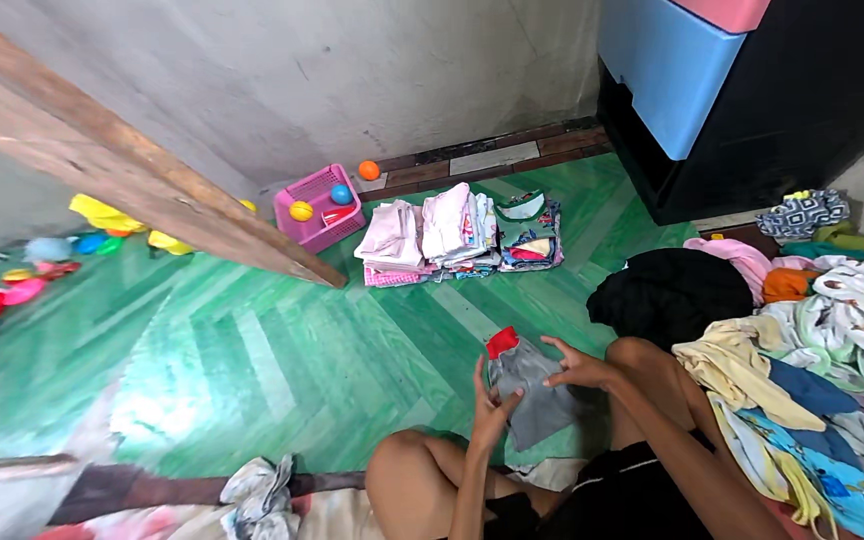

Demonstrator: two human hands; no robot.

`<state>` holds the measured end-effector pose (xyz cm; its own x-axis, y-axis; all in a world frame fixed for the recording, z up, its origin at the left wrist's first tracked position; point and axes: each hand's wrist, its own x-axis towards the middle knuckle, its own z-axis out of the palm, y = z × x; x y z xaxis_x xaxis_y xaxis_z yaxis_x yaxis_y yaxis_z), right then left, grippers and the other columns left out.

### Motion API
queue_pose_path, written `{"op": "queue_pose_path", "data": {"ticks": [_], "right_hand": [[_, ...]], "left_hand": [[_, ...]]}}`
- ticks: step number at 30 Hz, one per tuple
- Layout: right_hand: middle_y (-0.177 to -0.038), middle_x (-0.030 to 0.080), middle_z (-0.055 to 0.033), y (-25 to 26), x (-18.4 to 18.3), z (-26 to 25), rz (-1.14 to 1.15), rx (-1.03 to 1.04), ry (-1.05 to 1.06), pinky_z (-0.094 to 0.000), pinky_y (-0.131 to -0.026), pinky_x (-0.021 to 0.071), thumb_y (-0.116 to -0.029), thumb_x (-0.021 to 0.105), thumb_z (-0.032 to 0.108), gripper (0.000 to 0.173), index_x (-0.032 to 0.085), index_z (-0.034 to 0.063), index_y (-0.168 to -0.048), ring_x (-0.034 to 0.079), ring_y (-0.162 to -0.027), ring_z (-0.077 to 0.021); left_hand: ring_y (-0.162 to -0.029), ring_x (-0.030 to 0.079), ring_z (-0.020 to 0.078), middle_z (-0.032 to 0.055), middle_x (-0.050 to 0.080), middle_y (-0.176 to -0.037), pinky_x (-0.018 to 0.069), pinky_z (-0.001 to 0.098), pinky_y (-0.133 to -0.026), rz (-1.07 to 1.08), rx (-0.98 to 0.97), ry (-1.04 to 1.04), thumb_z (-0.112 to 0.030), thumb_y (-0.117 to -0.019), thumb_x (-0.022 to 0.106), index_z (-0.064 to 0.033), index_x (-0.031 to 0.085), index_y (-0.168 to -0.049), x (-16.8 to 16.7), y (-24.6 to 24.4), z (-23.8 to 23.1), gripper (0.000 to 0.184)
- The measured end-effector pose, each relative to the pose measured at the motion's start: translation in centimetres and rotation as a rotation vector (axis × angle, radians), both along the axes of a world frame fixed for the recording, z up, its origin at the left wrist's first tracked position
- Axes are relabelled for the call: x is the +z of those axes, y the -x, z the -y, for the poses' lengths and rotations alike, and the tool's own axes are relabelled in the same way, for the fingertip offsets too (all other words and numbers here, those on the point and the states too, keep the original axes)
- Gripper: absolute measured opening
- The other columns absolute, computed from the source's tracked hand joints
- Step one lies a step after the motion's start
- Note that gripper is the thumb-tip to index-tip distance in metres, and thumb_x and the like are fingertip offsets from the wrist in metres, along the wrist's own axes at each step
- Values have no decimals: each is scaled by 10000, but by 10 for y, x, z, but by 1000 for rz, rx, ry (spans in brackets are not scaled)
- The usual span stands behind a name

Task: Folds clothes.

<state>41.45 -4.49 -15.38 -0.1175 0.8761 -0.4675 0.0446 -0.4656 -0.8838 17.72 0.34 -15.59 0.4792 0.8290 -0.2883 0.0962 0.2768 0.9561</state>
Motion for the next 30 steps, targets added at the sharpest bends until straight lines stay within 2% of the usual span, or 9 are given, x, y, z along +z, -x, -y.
{"op": "queue_pose_path", "data": {"ticks": [3,5,7,10,16,21,25,28,30], "right_hand": [[-1309,574,-339,-4,-2,3,200,57,-12,-556,-906,529,-897,743,48,941,181,151,-1644,667,-958,-396],[-1237,628,-293,-3,3,8,201,28,-94,-518,-855,545,-932,695,69,738,356,135,-1584,669,-889,-337],[-1119,662,-242,-1,11,14,187,16,-153,-466,-852,541,-965,668,110,576,471,95,-1506,655,-881,-283],[-1199,652,-246,2,10,19,333,60,-197,-502,-947,527,-910,769,212,588,535,51,-1425,660,-1032,-341],[-1179,675,-213,8,17,31,597,47,-108,-557,-967,504,-1002,580,173,459,546,135,-1458,662,-1073,-375],[-1309,623,-239,5,20,41,495,183,-229,-486,-1083,434,-999,538,73,402,646,84,-1386,577,-1230,-371],[-1370,539,-278,12,34,50,635,406,-97,-530,-1121,392,-943,684,130,488,590,40,-1414,484,-1325,-428],[-1323,543,-301,8,27,49,639,468,-90,-564,-1090,391,-955,661,153,334,691,-13,-1243,478,-1293,-458],[-1320,557,-301,3,18,41,547,393,-106,-550,-1094,391,-976,647,188,331,695,-70,-1176,500,-1281,-439]], "left_hand": [[-1008,715,226,222,651,-1271,591,398,-902,-133,-89,-80,32,-902,687,-31,258,-1580,1,4,4,805],[-1074,693,203,176,660,-1292,576,382,-942,-194,-120,-178,-2,-932,663,17,562,-1383,6,7,7,462],[-1129,671,201,158,661,-1300,563,373,-964,-240,-122,-260,-42,-916,694,-10,666,-1277,15,7,12,363],[-1220,593,301,255,549,-1380,524,426,-1010,-364,-193,-330,-85,-866,765,-46,629,-1370,26,2,16,523],[-1225,585,388,308,529,-1378,491,465,-1052,-652,-276,-398,-36,-895,713,-8,531,-1456,34,-1,31,590],[-1118,627,321,207,620,-1242,524,455,-974,-771,-298,-452,-185,-939,677,-81,741,-1207,30,15,30,294],[-1366,496,332,219,545,-1443,405,477,-1134,-509,-386,-441,-230,-909,695,16,759,-910,14,32,28,254],[-961,645,101,55,706,-989,516,328,-889,-368,-371,-190,-191,-953,646,-4,725,-920,4,33,28,206],[-862,649,117,78,700,-932,537,338,-829,-306,-209,94,-175,-1012,595,18,703,-1044,-2,28,26,223]]}}
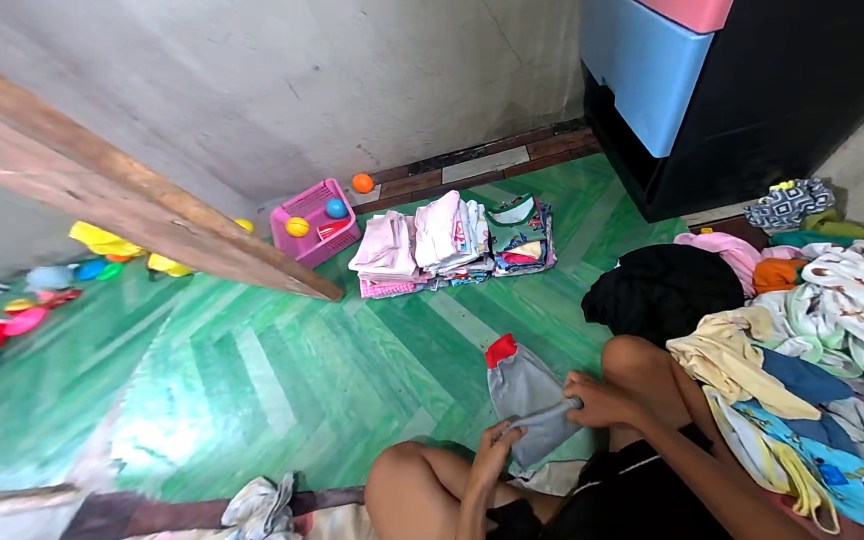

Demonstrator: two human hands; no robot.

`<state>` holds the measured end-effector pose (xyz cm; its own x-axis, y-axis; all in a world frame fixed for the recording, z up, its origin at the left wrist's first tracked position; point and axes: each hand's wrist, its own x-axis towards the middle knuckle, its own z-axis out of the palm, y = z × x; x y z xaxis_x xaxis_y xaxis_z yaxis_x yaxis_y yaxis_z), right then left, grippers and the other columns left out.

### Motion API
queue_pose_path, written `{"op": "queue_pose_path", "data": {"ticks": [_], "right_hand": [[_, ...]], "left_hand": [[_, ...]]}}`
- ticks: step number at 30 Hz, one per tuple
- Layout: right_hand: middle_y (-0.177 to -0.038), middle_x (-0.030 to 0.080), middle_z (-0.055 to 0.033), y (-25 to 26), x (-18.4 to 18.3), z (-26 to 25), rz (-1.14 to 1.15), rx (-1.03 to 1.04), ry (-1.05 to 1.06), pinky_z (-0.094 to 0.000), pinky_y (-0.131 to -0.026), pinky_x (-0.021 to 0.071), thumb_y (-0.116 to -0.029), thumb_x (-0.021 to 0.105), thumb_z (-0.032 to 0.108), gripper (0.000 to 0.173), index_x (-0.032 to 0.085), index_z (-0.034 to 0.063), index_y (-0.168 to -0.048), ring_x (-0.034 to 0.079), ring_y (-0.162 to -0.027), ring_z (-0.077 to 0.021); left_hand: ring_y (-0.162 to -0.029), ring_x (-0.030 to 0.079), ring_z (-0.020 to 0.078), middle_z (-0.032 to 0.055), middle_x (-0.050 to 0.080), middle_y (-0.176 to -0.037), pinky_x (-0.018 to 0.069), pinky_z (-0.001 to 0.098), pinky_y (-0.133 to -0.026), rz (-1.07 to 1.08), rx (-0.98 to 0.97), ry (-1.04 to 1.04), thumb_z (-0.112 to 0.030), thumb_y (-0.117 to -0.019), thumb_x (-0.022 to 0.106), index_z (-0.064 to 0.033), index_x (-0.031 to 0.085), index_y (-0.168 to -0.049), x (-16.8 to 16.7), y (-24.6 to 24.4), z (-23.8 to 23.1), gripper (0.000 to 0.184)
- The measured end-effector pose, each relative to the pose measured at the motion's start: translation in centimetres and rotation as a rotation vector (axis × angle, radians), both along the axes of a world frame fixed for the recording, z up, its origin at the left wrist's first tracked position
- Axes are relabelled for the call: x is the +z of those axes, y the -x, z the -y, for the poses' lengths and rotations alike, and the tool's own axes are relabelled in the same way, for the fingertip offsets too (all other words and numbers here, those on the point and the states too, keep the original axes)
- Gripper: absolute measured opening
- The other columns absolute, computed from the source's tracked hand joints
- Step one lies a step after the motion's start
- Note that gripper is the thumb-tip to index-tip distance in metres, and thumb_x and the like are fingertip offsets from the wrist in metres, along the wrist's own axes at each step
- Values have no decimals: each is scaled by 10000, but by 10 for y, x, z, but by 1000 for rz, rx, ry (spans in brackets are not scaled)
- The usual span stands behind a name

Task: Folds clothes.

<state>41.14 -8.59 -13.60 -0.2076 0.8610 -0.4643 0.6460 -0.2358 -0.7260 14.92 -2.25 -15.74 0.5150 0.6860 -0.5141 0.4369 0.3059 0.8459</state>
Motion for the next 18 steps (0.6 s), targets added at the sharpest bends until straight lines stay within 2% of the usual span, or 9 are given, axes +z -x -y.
{"op": "queue_pose_path", "data": {"ticks": [2,3,4,5,8,10,11,14,18], "right_hand": [[-1213,616,-313,-4,-6,-13,-137,-120,6,-552,-1035,424,-1027,583,192,346,668,-122,-1145,575,-1179,-418],[-1117,639,-300,-3,-7,-22,-189,-194,15,-547,-967,443,-1045,551,200,341,652,-117,-1118,604,-1079,-390],[-1086,645,-288,-2,-9,-33,-245,-274,20,-537,-944,457,-1048,545,203,335,644,-106,-1132,615,-1033,-366],[-1107,645,-275,0,-11,-43,-303,-364,23,-516,-951,466,-1043,557,205,334,634,-91,-1178,616,-1037,-342],[-1367,573,-276,4,-17,-72,-468,-631,67,-496,-1083,450,-1020,644,277,519,512,-40,-1409,576,-1255,-355],[-1428,535,-280,6,-36,-83,-484,-715,131,-516,-1104,434,-964,729,298,688,419,-17,-1491,544,-1306,-378],[-1415,548,-284,6,-46,-85,-455,-717,149,-520,-1099,441,-941,757,261,725,399,-22,-1504,559,-1293,-385],[-1370,583,-280,7,-63,-86,-418,-694,138,-508,-1079,465,-925,743,118,675,407,-41,-1487,596,-1249,-374],[-1352,608,-268,6,-55,-85,-457,-717,108,-486,-1065,480,-972,694,118,588,435,-37,-1477,622,-1228,-350]], "left_hand": [[-874,687,196,150,716,-995,570,381,-804,25,290,221,-256,-1051,560,35,656,-1167,-7,-12,-8,328],[-886,688,213,155,713,-1025,569,388,-789,48,402,298,-317,-1060,535,15,637,-1209,-9,-18,-15,378],[-908,688,221,153,708,-1055,570,397,-788,84,487,344,-370,-1066,503,-4,621,-1239,-11,-24,-24,421],[-950,684,234,156,699,-1099,570,420,-817,140,541,364,-409,-1077,457,-15,599,-1278,-11,-29,-33,465],[-1036,672,244,163,681,-1179,558,453,-882,251,593,318,-493,-1090,336,-28,553,-1349,-11,-43,-56,576],[-1017,669,243,182,681,-1159,551,442,-883,197,593,256,-407,-1096,391,15,563,-1324,-23,-45,-64,509],[-1005,667,261,207,682,-1145,549,453,-882,143,585,218,-323,-1081,474,47,577,-1300,-32,-44,-66,442],[-940,669,269,225,684,-1073,558,442,-835,19,516,89,-167,-998,653,71,596,-1248,-39,-41,-64,350],[-941,669,263,228,668,-1095,562,437,-846,-6,479,-18,-148,-989,679,61,510,-1368,-37,-40,-54,465]]}}
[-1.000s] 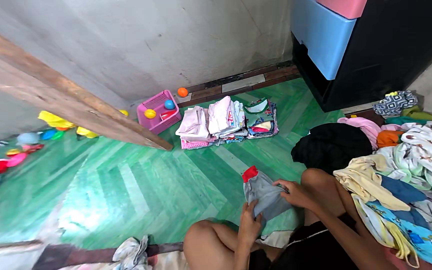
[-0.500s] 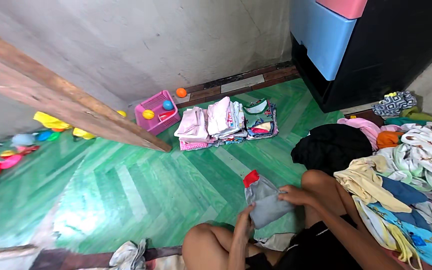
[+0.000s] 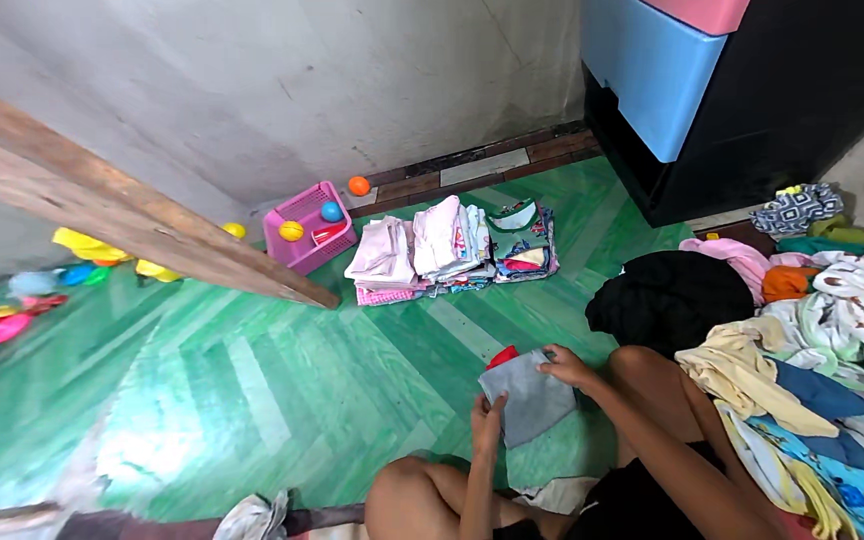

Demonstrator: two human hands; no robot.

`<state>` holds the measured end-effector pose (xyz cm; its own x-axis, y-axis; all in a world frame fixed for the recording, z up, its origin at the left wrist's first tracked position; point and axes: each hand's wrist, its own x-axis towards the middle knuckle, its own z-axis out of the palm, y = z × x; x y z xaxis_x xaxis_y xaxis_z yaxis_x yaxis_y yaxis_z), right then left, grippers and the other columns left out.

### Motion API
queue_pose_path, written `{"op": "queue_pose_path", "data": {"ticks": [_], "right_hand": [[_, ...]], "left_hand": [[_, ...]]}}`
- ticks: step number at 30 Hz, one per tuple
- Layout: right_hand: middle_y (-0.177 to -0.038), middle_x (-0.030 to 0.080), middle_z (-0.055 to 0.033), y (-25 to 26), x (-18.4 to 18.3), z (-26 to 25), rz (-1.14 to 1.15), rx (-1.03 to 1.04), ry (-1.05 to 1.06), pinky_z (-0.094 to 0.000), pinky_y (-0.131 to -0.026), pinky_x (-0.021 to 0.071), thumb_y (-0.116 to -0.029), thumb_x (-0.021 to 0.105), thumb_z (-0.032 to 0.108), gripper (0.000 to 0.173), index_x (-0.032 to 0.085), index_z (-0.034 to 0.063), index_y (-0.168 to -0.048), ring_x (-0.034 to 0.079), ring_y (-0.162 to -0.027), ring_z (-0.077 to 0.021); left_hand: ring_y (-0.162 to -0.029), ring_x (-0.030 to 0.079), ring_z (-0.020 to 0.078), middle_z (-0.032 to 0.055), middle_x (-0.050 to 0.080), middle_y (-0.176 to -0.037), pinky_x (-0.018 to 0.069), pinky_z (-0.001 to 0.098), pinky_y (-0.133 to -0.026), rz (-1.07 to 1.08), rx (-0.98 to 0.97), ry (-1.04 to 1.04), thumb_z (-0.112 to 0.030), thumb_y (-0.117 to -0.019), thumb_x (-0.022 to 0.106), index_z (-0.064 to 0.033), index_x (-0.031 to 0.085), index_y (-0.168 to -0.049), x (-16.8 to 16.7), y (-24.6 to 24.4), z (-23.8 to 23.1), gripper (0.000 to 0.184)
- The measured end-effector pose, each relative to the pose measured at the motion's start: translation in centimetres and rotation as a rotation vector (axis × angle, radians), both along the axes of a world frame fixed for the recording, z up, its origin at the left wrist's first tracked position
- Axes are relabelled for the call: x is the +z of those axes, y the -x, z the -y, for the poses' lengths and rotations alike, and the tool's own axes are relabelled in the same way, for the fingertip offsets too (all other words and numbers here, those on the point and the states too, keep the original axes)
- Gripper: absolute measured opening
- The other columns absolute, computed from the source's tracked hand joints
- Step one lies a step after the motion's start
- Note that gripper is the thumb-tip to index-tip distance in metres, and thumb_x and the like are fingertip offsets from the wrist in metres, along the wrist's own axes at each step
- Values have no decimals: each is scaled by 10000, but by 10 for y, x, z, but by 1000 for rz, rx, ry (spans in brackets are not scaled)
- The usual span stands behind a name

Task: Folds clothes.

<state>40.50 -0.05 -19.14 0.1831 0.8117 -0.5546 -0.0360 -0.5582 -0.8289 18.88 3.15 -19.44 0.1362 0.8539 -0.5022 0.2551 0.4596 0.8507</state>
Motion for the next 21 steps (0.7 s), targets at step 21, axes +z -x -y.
{"op": "queue_pose_path", "data": {"ticks": [21], "right_hand": [[-1173,683,-235,0,11,10,102,52,-119,-465,-967,522,-1009,646,168,516,484,39,-1481,679,-1029,-308]], "left_hand": [[-793,620,269,207,657,-917,533,455,-746,-236,44,-99,-277,-943,757,83,619,-1174,9,12,9,448]]}}
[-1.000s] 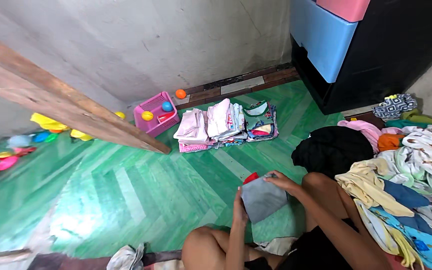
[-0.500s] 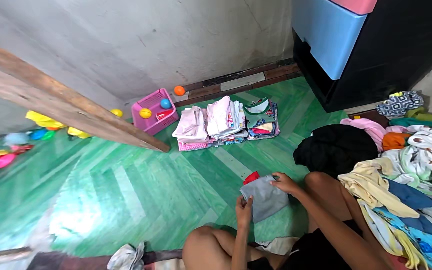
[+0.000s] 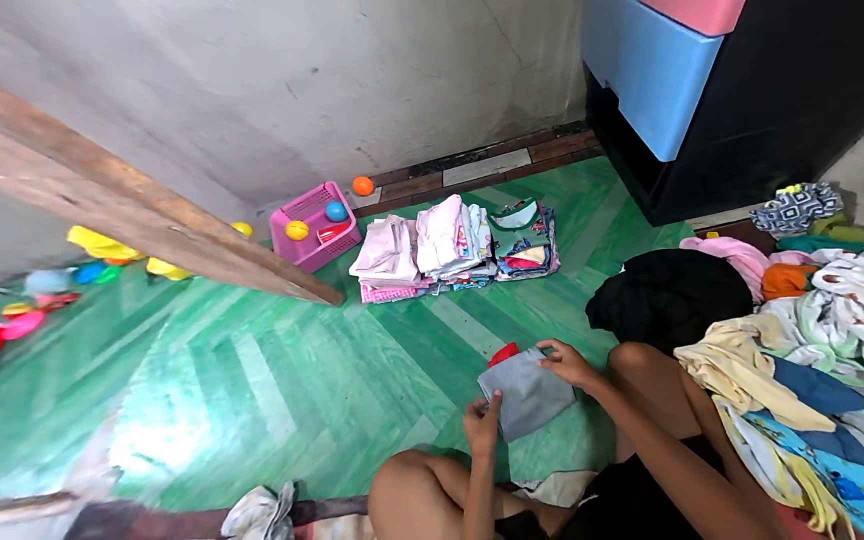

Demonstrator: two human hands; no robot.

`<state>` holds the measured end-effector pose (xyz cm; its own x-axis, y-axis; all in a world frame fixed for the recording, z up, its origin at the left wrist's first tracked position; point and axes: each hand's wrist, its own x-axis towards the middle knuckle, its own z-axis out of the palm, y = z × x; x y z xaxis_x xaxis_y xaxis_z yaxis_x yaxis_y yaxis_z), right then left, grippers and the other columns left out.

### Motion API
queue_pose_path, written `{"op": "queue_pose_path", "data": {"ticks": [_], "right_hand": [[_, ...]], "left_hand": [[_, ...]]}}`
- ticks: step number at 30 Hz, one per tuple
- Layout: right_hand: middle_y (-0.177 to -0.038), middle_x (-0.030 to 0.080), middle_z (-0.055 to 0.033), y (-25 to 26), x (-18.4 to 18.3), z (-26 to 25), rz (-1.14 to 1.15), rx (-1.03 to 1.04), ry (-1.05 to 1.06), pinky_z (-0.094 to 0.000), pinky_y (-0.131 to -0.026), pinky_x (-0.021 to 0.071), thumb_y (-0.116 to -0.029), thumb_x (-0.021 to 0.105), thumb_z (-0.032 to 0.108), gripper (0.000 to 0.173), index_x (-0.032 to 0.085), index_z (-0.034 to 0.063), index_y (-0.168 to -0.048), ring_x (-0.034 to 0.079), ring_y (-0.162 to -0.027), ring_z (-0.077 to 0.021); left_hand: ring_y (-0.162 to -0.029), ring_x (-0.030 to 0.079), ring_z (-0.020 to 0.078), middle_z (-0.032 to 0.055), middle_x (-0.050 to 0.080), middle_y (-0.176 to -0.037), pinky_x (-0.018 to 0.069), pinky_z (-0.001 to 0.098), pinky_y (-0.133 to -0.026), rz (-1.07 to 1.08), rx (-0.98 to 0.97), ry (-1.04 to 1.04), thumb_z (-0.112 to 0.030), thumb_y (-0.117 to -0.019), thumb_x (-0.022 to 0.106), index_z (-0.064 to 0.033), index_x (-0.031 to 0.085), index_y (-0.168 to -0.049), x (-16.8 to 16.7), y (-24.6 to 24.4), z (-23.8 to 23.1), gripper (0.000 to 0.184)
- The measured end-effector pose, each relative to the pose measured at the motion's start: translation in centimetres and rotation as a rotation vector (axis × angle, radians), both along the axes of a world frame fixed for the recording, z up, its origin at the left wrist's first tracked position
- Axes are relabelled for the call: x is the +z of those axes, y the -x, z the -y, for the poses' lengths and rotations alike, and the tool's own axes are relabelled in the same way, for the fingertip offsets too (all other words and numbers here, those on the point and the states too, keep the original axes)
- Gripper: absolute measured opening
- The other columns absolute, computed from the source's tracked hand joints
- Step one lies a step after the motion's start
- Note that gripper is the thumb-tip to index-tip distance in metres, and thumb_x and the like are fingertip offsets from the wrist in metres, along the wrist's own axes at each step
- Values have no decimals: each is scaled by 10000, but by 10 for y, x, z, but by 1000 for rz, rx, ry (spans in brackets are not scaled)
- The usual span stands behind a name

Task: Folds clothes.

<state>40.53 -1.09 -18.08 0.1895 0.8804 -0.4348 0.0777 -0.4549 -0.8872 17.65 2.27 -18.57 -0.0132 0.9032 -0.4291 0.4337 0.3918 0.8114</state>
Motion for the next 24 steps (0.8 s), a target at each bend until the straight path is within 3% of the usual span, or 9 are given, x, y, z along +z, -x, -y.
{"op": "queue_pose_path", "data": {"ticks": [3,7,10,13,15,18,19,22,24], "right_hand": [[-1123,691,-224,1,6,4,-14,-9,-64,-441,-934,528,-1020,626,171,475,515,35,-1461,675,-969,-276],[-1128,693,-218,0,8,7,-13,-1,-94,-439,-931,528,-1016,634,175,498,514,63,-1485,674,-962,-272],[-1230,681,-211,0,17,11,-41,-26,-184,-418,-962,539,-1006,617,102,453,553,53,-1452,683,-1049,-261],[-1190,702,-172,-4,35,27,-78,-33,-376,-363,-912,571,-958,648,55,471,583,39,-1424,697,-1014,-198],[-1048,728,-98,-6,52,43,-138,-23,-450,-301,-831,585,-921,688,72,524,573,39,-1432,691,-878,-115],[-879,692,-1,-7,59,66,-132,-7,-449,-212,-707,528,-911,735,136,533,592,55,-1419,599,-712,-24],[-935,703,-19,-7,58,73,-86,8,-446,-216,-736,528,-912,734,140,516,607,56,-1405,612,-756,-32],[-1304,675,-157,-12,58,90,159,133,-428,-345,-1039,503,-917,727,131,519,609,52,-1417,652,-1151,-193],[-1356,636,-193,-12,66,97,311,221,-359,-446,-1139,412,-928,696,101,502,611,62,-1422,576,-1280,-317]], "left_hand": [[-773,647,234,183,681,-875,560,424,-725,143,50,97,-321,-983,699,65,676,-1005,3,2,2,387],[-859,695,244,191,714,-966,582,435,-800,297,57,194,-295,-1035,614,55,676,-1106,14,-5,4,363],[-823,702,181,149,726,-940,594,371,-775,361,-2,1,-178,-1037,605,49,682,-1110,22,-8,9,251],[-857,685,88,75,729,-944,569,266,-801,420,-91,-301,-56,-976,632,44,689,-1081,38,-2,16,156],[-922,697,89,59,737,-977,576,262,-878,495,-140,-411,-23,-943,625,45,687,-1088,45,7,21,172],[-885,713,100,53,748,-952,592,268,-848,547,-172,-428,-19,-939,628,41,676,-1098,49,17,35,177],[-879,711,98,53,746,-955,594,263,-829,538,-183,-443,-21,-926,644,41,686,-1078,47,18,39,169],[-1039,637,87,92,642,-1137,567,217,-869,454,-195,-527,-70,-865,713,41,717,-950,38,25,46,140],[-1196,570,120,155,554,-1308,524,232,-967,402,-214,-561,-137,-839,742,43,710,-870,37,29,48,186]]}}
